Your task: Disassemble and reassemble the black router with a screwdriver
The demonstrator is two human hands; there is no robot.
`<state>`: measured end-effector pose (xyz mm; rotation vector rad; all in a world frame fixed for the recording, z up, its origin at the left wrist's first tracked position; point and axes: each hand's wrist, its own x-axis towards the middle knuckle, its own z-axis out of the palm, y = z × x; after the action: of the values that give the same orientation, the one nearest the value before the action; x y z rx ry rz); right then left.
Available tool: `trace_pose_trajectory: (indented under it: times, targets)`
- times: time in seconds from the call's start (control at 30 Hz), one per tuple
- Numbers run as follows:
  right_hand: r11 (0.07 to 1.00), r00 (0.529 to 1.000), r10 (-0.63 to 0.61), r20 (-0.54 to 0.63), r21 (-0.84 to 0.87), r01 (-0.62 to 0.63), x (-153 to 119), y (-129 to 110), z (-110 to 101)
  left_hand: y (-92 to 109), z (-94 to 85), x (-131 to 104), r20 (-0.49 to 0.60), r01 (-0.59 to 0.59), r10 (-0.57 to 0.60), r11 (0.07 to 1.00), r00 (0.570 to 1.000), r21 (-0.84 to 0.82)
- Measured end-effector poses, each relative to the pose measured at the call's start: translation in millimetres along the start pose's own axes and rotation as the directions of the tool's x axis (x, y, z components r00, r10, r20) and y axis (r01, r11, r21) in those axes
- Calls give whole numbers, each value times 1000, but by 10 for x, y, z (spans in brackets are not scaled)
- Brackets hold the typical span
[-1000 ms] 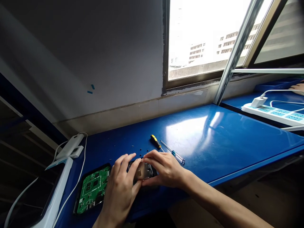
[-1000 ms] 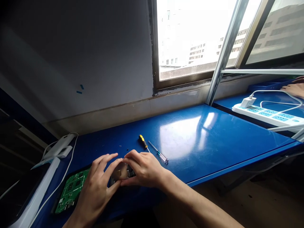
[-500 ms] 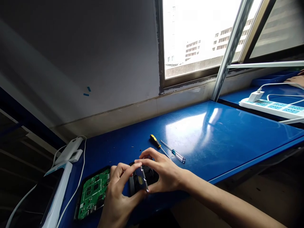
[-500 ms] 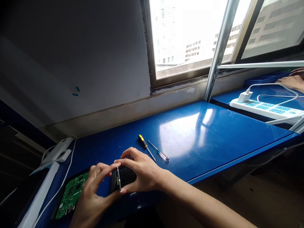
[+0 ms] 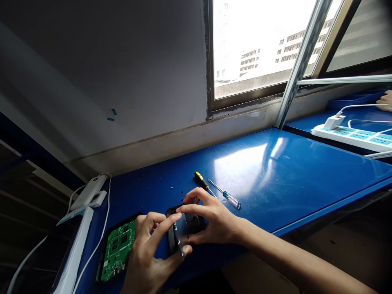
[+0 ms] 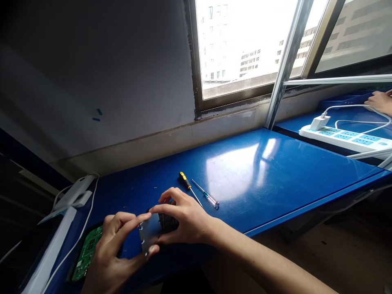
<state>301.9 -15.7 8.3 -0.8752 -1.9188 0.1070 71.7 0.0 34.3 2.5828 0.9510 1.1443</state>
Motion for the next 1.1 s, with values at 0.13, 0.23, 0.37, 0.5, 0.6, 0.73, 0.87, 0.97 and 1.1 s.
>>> trace_pose_trajectory:
  times: [0.13, 0.23, 0.37, 0.5, 0.6, 0.73, 0.87, 0.97, 1.1]
  targets:
    - [999, 1000, -17, -10, -38, 16, 1, 14, 10, -39, -45, -22, -6, -3, 3, 999, 1000, 33]
    - [998, 999, -37, -15, -57, 36, 2, 21, 16, -63, -82, -31, -3, -14, 14, 998, 1000, 54]
    - [996, 998, -55, -23, -69, 53, 5, 14, 3, -100, -143, -27, 11, -38, 37, 995, 999, 95]
    - [996, 998, -55, -29, -78, 53, 6, 9, -10, -145, -197, -16, 45, -93, 88, 985, 995, 146]
    - [995, 998, -63, -29, -85, 60, 3, 17, -10, -172, -203, -28, 56, -93, 85, 982, 995, 163]
    - [994, 997, -71, -40, -89, 67, -8, 24, -5, -186, -172, -66, 33, -31, 26, 988, 999, 150]
    - [994, 997, -73, -32, -79, 70, -12, 8, -16, -212, -170, -75, 40, 5, -12, 986, 999, 164]
    - [995, 997, -70, -22, -72, 68, -9, -2, -26, -250, -193, -53, 69, -31, 17, 979, 997, 200]
    - [995, 997, -76, -22, -73, 75, -9, -11, -26, -297, -204, -33, 86, -73, 54, 970, 995, 233]
